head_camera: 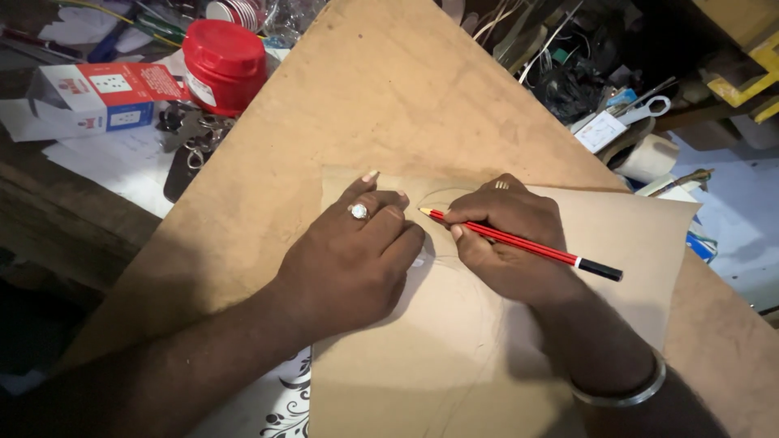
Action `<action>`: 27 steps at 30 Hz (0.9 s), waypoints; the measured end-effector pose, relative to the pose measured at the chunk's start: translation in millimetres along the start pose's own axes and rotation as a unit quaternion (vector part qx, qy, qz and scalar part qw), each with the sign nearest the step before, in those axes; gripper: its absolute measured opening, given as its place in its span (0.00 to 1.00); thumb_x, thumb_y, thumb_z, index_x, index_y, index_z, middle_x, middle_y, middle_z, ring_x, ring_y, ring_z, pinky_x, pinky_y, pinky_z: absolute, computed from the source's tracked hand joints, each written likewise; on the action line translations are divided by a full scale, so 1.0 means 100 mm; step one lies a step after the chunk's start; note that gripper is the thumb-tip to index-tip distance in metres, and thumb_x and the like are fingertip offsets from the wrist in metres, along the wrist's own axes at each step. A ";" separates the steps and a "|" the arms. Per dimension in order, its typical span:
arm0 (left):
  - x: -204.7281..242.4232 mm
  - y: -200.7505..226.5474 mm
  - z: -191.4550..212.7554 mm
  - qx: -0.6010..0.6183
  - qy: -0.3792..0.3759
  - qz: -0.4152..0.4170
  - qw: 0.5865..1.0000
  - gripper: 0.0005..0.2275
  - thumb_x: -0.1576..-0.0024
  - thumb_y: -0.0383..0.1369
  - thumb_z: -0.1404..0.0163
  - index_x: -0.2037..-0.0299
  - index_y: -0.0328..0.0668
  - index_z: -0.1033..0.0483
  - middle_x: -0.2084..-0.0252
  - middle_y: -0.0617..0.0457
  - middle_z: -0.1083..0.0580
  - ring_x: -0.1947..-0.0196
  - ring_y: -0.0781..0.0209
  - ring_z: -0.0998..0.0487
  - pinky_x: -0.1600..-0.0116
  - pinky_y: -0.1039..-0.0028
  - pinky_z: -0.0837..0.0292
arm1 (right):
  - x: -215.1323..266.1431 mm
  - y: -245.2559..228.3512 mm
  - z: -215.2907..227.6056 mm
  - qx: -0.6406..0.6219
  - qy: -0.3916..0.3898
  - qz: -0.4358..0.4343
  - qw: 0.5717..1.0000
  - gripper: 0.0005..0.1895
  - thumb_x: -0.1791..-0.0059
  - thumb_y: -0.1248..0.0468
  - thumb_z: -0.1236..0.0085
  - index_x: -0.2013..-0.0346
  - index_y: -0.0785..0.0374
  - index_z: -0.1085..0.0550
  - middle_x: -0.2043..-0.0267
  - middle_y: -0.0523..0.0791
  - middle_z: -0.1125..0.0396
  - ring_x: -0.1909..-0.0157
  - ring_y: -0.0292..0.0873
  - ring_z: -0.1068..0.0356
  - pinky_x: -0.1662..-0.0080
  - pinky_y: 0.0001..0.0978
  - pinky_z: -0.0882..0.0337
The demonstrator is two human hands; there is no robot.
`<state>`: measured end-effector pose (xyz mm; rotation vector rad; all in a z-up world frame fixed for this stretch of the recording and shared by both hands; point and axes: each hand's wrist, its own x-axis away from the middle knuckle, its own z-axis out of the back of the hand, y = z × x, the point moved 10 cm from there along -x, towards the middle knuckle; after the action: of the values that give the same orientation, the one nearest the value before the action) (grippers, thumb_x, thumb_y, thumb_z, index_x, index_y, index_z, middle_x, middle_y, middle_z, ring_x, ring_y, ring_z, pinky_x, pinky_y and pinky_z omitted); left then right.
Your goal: Draw and refine a floral decorative pattern on a sheet of paper using a pencil and eraser.
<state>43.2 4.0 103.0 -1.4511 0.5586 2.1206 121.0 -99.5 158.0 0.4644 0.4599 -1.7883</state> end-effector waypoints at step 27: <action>-0.01 0.01 -0.01 -0.016 0.003 0.001 1.000 0.12 0.48 0.27 0.46 0.55 0.32 0.21 0.58 0.41 0.25 0.48 0.46 0.22 0.34 0.50 0.30 | 0.21 0.09 0.25 0.007 0.029 -0.004 1.000 0.07 0.53 0.74 0.42 0.61 0.66 0.25 0.63 0.49 0.26 0.62 0.44 0.28 0.57 0.33 0.28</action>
<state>44.0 2.3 103.3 -1.4769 0.5303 2.1366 123.0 -131.8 167.4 0.5273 0.4907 -1.7911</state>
